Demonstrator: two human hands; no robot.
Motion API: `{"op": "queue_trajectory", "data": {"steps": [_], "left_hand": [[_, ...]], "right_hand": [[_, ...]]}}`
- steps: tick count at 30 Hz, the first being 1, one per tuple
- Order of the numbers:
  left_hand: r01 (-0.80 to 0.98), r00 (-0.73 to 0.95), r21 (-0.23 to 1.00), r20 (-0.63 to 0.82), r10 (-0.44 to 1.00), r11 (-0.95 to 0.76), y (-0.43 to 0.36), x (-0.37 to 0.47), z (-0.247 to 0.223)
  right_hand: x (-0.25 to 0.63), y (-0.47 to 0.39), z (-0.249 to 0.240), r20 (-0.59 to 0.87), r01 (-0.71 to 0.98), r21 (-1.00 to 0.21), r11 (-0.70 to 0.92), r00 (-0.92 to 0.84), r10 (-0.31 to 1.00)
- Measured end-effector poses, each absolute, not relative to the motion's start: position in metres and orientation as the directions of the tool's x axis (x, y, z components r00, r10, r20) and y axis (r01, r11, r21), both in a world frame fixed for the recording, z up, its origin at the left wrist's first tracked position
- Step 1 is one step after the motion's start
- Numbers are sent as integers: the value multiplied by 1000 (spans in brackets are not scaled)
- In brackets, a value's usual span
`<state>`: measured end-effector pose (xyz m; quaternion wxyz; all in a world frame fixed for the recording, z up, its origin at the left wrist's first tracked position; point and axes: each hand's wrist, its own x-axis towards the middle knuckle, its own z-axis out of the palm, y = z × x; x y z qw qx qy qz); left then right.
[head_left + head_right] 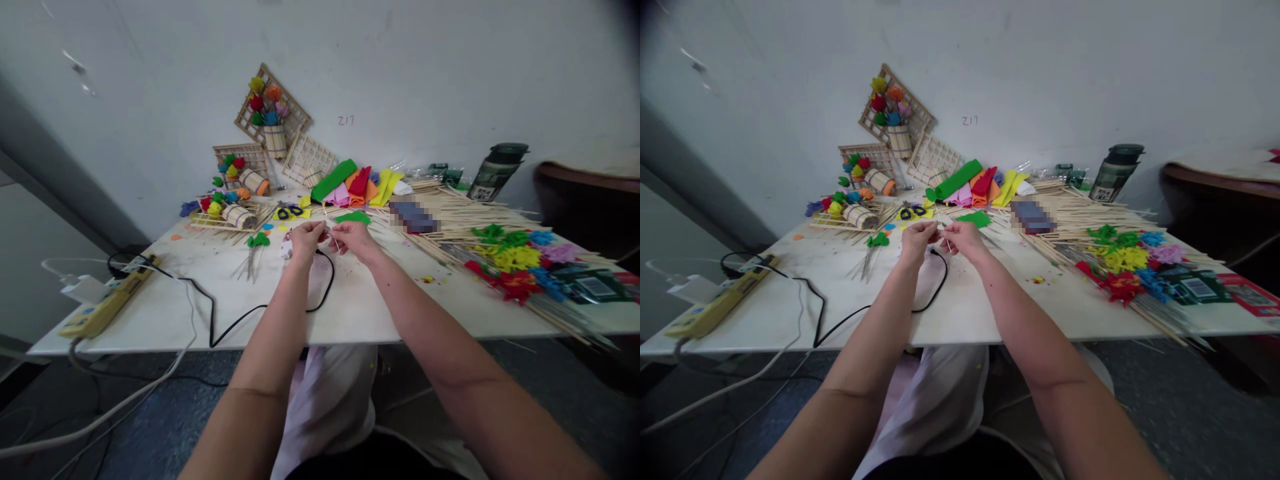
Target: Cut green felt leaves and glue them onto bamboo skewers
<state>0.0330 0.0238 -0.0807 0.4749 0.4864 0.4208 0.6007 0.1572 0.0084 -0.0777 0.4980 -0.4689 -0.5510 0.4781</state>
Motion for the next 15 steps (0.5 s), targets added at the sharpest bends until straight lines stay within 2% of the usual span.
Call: {"op": "queue_trajectory", "data": {"steps": [3, 5, 7, 11, 13, 15], "left_hand": [[-229, -145, 955, 156, 977, -187, 24, 29, -78], [-212, -163, 963, 134, 977, -168, 24, 26, -78], [-116, -74, 988, 98, 992, -106, 24, 26, -80], [251, 236, 968, -59, 970, -2, 20, 34, -86], [367, 259, 930, -77, 963, -24, 19, 38, -87], [361, 213, 927, 25, 977, -102, 19, 40, -86]], "right_hand": [[154, 9, -79, 125, 14, -992, 125, -32, 992], [155, 12, -79, 142, -35, -989, 144, 38, 989], [159, 15, -77, 189, -121, -971, 206, 138, 972], [174, 20, -70, 271, -329, -874, 357, 281, 921], [183, 21, -67, 285, -403, -836, 372, 260, 923], [189, 21, -65, 290, -437, -818, 374, 248, 924]]}}
